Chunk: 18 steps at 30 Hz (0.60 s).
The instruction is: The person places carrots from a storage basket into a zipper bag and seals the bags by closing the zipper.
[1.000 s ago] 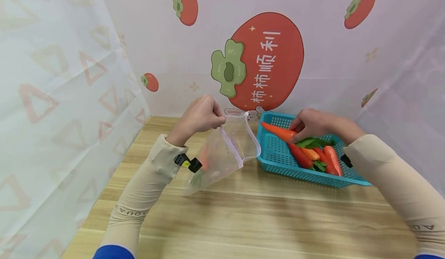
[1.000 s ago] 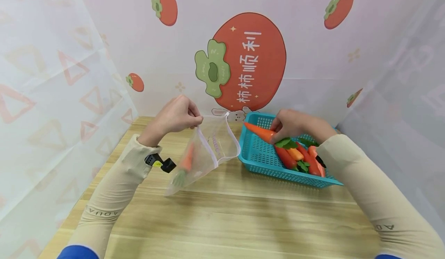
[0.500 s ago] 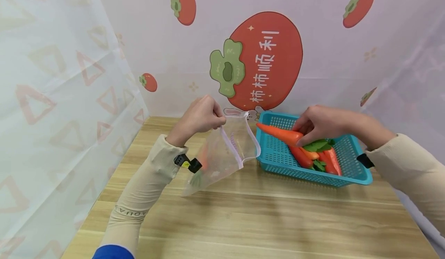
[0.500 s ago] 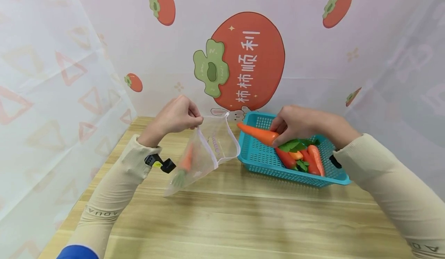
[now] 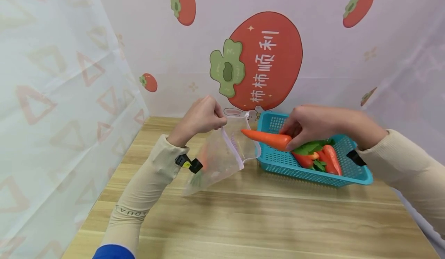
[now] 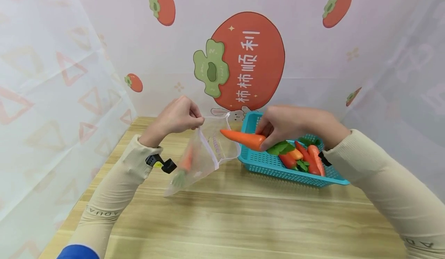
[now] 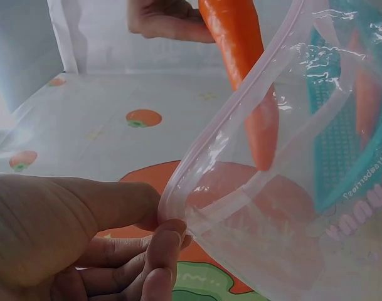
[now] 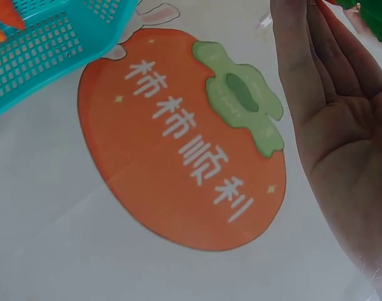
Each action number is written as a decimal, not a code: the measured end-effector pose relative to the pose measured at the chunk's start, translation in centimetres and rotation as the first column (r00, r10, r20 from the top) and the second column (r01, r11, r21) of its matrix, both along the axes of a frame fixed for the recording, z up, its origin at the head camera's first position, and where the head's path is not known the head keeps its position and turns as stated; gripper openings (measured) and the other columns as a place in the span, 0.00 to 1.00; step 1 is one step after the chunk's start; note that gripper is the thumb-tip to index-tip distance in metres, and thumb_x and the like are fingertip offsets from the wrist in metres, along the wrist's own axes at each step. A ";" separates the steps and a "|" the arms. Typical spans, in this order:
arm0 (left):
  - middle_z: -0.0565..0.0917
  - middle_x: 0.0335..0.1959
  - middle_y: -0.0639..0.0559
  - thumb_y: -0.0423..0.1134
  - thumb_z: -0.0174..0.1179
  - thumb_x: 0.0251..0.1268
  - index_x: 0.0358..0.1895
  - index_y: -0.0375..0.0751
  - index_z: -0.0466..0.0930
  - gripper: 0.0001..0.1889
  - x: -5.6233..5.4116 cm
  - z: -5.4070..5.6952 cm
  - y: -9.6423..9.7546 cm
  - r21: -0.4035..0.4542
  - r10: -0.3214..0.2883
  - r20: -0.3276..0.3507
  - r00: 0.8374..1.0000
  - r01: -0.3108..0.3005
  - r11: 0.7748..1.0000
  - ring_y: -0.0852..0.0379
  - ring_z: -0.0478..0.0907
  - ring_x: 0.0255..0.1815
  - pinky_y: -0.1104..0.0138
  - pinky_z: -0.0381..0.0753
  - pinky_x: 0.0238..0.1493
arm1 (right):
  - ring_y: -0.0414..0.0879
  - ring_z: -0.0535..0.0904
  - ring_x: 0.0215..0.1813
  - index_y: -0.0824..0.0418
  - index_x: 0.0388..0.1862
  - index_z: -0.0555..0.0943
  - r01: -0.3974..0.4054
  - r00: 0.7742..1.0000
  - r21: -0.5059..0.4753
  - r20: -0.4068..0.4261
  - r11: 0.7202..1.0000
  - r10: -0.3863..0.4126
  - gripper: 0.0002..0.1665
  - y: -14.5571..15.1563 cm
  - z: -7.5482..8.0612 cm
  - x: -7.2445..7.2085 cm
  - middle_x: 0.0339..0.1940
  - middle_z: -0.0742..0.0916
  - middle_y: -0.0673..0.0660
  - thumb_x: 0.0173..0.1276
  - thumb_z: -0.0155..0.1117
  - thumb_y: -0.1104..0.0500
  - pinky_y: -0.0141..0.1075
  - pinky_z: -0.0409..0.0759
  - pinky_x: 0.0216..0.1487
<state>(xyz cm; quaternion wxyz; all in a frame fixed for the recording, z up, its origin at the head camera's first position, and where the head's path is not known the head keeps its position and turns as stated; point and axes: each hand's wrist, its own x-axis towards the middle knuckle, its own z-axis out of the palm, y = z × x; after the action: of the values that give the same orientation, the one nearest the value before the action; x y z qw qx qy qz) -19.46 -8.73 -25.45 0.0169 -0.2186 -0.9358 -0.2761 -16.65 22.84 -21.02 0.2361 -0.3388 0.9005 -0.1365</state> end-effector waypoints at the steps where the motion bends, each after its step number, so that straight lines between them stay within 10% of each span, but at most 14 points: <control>1: 0.80 0.12 0.58 0.34 0.58 0.53 0.18 0.43 0.89 0.12 0.0 0.0 0.0 0.000 0.001 -0.001 1.000 -0.001 1.000 0.63 0.69 0.15 0.69 0.65 0.23 | 0.36 0.87 0.37 0.56 0.54 0.91 -0.010 1.000 0.003 -0.005 1.000 0.010 0.23 -0.4 -0.1 -0.2 0.38 0.92 0.45 0.64 0.79 0.45 0.31 0.86 0.45; 18: 0.82 0.14 0.57 0.34 0.58 0.55 0.18 0.46 0.89 0.12 -0.2 -0.1 0.0 -0.011 0.001 -0.004 1.000 -0.001 1.000 0.62 0.72 0.17 0.69 0.65 0.24 | 0.41 0.84 0.37 0.53 0.49 0.93 -0.077 0.996 0.105 -0.046 0.992 0.082 0.18 -6.9 -3.0 -3.4 0.35 0.92 0.46 0.64 0.80 0.47 0.35 0.84 0.43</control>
<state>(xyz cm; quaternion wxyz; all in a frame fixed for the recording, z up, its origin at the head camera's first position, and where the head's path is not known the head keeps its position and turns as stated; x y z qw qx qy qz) -19.69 -8.71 -25.58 0.0178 -0.2189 -0.9374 -0.2702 -20.08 15.90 -24.01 0.2358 -0.3651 0.8977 -0.0718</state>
